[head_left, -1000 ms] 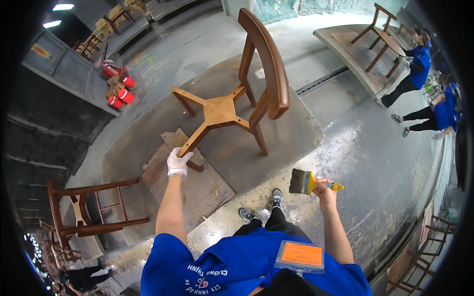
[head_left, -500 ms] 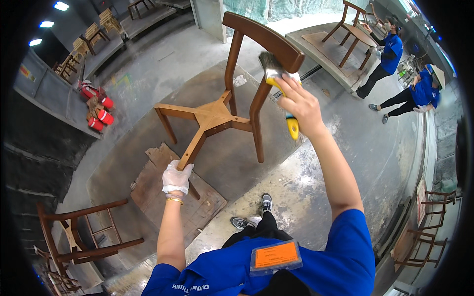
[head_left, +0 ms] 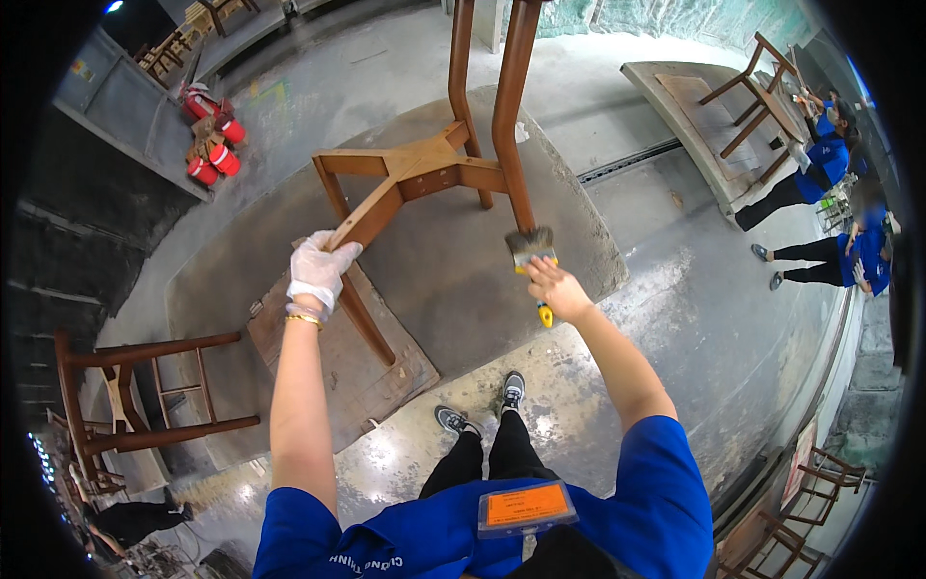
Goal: The person applies a finish to wooden chairs using a brush. They systematically coat the legs, seat frame, and backrest of each chair, repositioning the furniture as needed to reach all surfaces.
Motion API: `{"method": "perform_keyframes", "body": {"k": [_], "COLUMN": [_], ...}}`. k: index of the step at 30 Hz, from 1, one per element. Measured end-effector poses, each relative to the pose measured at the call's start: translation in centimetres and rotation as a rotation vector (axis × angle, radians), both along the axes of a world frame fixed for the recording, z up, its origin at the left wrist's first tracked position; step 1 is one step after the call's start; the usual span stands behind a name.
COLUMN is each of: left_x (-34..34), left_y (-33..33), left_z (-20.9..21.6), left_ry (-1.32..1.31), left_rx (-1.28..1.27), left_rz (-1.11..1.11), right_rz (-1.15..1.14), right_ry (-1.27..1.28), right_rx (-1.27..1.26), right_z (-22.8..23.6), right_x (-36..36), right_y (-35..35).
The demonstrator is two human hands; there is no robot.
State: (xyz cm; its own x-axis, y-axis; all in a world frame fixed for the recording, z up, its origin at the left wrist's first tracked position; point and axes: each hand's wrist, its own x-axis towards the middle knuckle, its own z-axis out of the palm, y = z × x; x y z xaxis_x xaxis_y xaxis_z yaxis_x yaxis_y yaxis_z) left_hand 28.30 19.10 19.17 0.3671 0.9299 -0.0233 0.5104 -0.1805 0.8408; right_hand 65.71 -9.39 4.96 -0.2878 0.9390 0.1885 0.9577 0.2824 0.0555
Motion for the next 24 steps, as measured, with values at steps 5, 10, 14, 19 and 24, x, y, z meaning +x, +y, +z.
{"method": "perform_keyframes", "body": {"k": [5, 10, 14, 19, 24], "left_x": [1.6, 3.9, 5.5, 7.8, 8.9], "left_y": [2.6, 5.9, 8.8, 11.5, 12.2], "left_z": [0.4, 0.7, 2.1, 3.9, 4.1], "left_ry": [-0.085, -0.112, -0.033, -0.054, -0.047], "left_rx": [0.013, 0.143, 0.107, 0.021, 0.03], "left_rz": [0.029, 0.053, 0.047, 0.063, 0.059], "right_rz": [-0.285, 0.043, 0.042, 0.12, 0.04], "right_ry": [0.052, 0.364, 0.102, -0.071, 0.495], "right_rx": [-0.929, 0.024, 0.117, -0.413, -0.282], "right_z": [-0.6, 10.7, 10.9, 2.8, 9.7], "right_x": [-0.1, 3.9, 6.8, 6.8, 10.3], "right_y": [-0.4, 8.1, 10.9, 2.6, 12.3]}}
